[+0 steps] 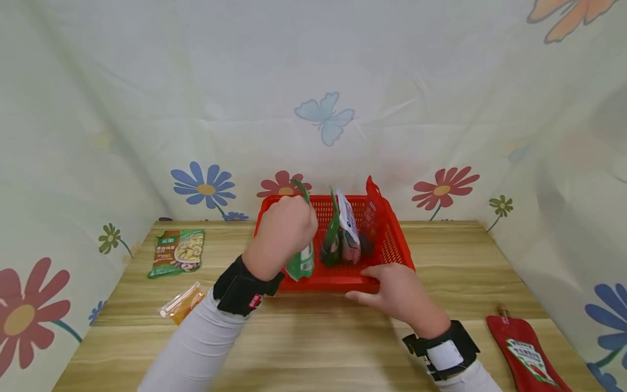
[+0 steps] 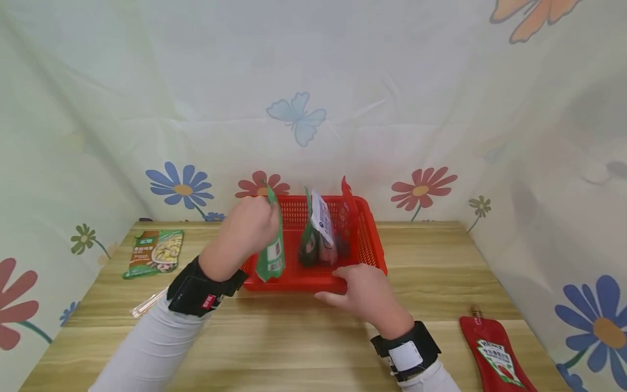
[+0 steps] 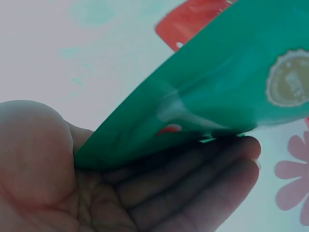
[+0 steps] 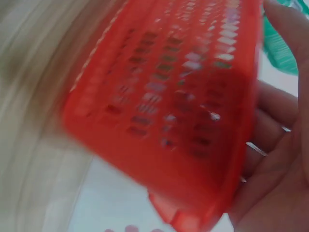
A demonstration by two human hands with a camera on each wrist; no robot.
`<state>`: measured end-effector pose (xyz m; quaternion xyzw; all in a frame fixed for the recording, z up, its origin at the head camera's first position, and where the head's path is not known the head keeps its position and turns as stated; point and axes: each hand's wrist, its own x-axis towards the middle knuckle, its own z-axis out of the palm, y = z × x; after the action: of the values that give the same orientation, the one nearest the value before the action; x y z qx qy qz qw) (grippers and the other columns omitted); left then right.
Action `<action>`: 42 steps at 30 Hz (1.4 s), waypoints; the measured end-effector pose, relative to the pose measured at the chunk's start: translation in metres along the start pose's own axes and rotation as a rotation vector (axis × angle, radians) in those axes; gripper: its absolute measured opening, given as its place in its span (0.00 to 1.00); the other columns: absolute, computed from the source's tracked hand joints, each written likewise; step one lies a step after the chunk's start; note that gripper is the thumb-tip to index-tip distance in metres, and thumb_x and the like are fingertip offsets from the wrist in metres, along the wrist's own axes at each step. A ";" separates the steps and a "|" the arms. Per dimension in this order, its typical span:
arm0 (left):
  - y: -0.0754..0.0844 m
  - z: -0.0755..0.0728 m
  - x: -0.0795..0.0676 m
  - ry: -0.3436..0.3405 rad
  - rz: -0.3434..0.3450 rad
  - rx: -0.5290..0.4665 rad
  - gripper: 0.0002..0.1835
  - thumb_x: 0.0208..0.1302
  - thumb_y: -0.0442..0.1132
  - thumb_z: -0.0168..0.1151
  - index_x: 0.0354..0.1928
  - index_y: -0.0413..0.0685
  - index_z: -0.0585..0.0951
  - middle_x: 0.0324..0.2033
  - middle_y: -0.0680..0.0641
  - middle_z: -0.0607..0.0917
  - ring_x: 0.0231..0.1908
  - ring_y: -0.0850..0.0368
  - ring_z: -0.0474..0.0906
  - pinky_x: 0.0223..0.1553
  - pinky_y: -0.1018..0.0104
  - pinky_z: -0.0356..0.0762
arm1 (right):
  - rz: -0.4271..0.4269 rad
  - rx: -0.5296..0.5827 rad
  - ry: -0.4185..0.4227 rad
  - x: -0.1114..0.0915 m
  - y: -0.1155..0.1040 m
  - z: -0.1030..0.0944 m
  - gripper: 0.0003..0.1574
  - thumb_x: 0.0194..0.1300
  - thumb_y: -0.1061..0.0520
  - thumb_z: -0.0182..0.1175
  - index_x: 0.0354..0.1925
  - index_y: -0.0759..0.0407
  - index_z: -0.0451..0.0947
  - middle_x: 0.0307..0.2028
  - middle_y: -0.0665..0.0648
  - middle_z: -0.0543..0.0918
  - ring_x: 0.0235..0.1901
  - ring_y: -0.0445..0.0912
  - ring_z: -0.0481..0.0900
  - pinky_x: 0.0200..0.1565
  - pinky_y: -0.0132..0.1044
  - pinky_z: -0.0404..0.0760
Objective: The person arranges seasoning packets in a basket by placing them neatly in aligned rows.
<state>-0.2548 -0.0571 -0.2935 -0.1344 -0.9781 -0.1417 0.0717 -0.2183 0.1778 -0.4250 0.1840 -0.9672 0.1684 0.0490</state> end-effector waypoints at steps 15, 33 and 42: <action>-0.012 0.028 0.057 -0.252 -0.158 0.013 0.11 0.72 0.44 0.60 0.37 0.43 0.79 0.29 0.46 0.83 0.29 0.51 0.82 0.27 0.66 0.83 | -0.063 -0.156 0.146 0.002 0.021 0.016 0.18 0.51 0.44 0.81 0.35 0.53 0.91 0.27 0.50 0.90 0.26 0.42 0.83 0.36 0.40 0.87; -0.020 0.069 0.092 -0.275 -0.380 -0.198 0.11 0.68 0.44 0.64 0.38 0.42 0.79 0.28 0.43 0.84 0.29 0.48 0.82 0.26 0.65 0.80 | -0.100 -0.142 0.214 0.002 0.024 0.020 0.19 0.47 0.45 0.83 0.33 0.54 0.92 0.25 0.50 0.89 0.24 0.41 0.82 0.35 0.40 0.87; -0.016 0.083 0.098 -0.263 -0.402 -0.264 0.10 0.69 0.41 0.64 0.41 0.40 0.80 0.31 0.42 0.85 0.29 0.49 0.83 0.27 0.64 0.82 | -0.112 -0.142 0.222 0.002 0.027 0.021 0.18 0.48 0.45 0.82 0.34 0.54 0.91 0.26 0.50 0.90 0.24 0.42 0.84 0.36 0.40 0.88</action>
<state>-0.3611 -0.0238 -0.3588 0.0369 -0.9592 -0.2605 -0.1036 -0.2305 0.1932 -0.4530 0.2139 -0.9536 0.1160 0.1776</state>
